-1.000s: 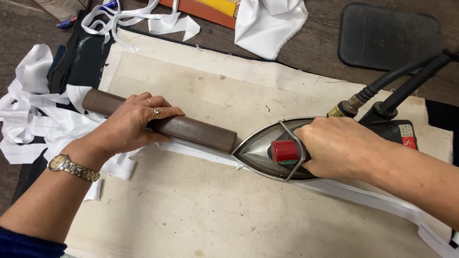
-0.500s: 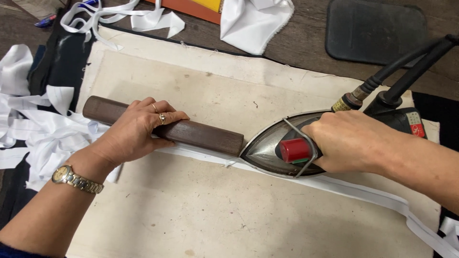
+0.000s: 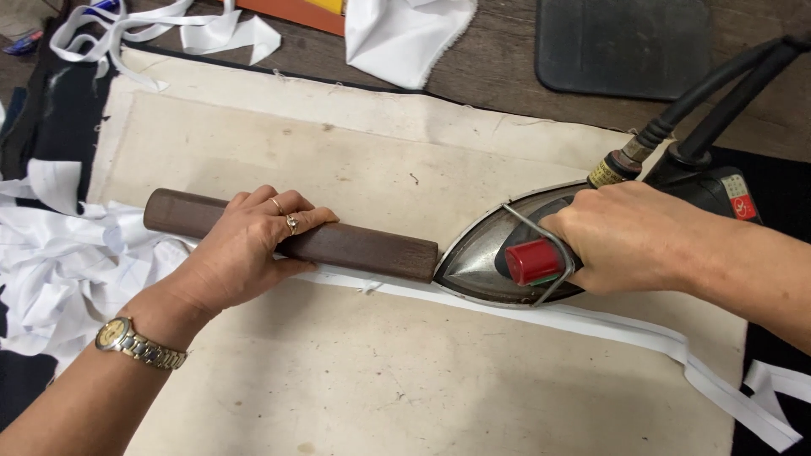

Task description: Ironing and pressing long fabric strips using a steam iron and a wooden clapper to create flat seams.

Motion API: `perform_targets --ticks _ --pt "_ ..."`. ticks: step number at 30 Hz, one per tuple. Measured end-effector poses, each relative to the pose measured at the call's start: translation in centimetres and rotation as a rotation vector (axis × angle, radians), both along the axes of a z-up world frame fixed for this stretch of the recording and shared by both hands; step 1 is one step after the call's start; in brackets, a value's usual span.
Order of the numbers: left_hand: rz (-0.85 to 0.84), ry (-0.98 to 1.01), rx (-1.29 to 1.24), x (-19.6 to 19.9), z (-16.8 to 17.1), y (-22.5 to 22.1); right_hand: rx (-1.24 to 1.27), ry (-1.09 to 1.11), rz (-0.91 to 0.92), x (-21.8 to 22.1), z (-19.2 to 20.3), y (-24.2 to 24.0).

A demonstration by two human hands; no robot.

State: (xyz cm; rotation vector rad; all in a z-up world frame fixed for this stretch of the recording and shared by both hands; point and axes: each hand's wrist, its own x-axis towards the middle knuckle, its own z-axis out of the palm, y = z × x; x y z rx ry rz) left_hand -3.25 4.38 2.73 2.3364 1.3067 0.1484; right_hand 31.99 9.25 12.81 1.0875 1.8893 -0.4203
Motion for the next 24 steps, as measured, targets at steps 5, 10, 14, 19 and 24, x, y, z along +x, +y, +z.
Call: perform_targets --ticks 5,10,14,19,24 --pt "0.001 0.014 -0.01 1.7 0.2 -0.2 -0.003 -0.004 0.011 1.7 -0.2 0.0" --pt "0.008 -0.005 -0.009 3.6 0.4 -0.6 -0.012 -0.01 0.021 3.4 -0.3 0.2" --pt "0.012 -0.016 -0.01 5.1 0.5 -0.9 -0.019 -0.018 0.031 4.7 -0.2 0.2" --pt "0.008 -0.021 0.011 6.8 0.4 -1.2 -0.025 -0.027 0.024 6.4 -0.3 0.3" --pt "0.01 -0.017 -0.004 8.6 0.5 -1.5 -0.016 -0.043 0.045 8.6 -0.7 0.4"
